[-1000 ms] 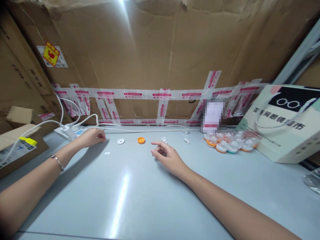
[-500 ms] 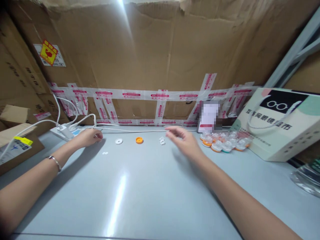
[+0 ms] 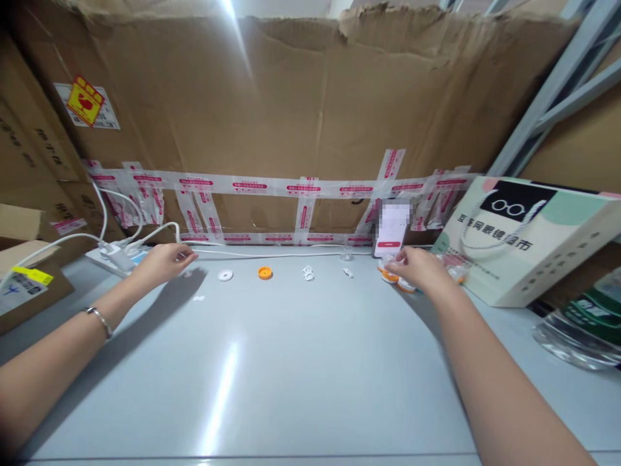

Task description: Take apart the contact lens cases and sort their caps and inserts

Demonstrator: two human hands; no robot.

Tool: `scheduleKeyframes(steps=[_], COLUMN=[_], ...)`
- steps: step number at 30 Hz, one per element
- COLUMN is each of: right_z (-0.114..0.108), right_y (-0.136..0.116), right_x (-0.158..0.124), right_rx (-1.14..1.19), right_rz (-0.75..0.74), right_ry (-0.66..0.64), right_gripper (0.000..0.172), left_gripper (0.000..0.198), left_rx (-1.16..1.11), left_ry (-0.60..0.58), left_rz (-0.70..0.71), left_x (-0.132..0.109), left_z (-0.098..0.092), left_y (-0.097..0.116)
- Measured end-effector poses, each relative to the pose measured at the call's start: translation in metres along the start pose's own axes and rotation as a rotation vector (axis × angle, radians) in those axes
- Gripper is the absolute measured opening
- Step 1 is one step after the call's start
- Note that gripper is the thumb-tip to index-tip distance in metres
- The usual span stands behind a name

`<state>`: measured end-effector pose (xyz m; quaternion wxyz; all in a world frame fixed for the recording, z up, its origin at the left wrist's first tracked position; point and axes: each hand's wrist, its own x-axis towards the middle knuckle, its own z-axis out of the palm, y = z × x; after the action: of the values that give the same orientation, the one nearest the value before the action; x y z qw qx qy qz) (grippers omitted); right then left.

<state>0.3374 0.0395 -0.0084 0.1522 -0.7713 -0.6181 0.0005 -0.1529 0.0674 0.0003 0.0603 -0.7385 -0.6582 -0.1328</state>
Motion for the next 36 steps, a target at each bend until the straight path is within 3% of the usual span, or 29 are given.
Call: scheduleKeyframes(steps=[5, 9, 13, 16, 21, 26, 31, 36], right_z=[0.009, 0.002, -0.011, -0.011, 0.008, 0.025, 0.036, 0.046], right_y=[0.002, -0.01, -0.05, -0.09, -0.133, -0.153, -0.164, -0.164], right_x=[0.006, -0.003, -0.032, -0.057, -0.084, -0.094, -0.1, -0.107], right_rx=[-0.11, -0.067, 0.125, 0.368, 0.588, 0.741, 0.829, 0.928], right_rz=[-0.074, -0.11, -0.214, -0.382, -0.515, -0.529, -0.531, -0.538], right_ry=[0.01, -0.059, -0.191, -0.311, -0.414, -0.401, -0.412, -0.474], right_gripper=[0.018, 0.015, 0.015, 0.021, 0.022, 0.025, 0.025, 0.03], left_gripper=[0.032, 0.031, 0.029, 0.029, 0.027, 0.038, 0.041, 0.026], left_rx=[0.017, 0.041, 0.011, -0.105, -0.416, -0.594, -0.645, -0.708], left_ry=[0.01, 0.031, 0.117, 0.151, -0.054, -0.238, -0.246, -0.232], left_rz=[0.022, 0.025, 0.108, 0.222, 0.436, 0.471, 0.455, 0.387], left_x=[-0.004, -0.008, -0.015, -0.027, -0.06, -0.081, -0.082, -0.081], left_z=[-0.004, -0.009, -0.012, -0.013, -0.007, 0.012, 0.026, 0.032], left_y=[0.009, 0.019, 0.034, 0.053, 0.094, 0.123, 0.132, 0.131])
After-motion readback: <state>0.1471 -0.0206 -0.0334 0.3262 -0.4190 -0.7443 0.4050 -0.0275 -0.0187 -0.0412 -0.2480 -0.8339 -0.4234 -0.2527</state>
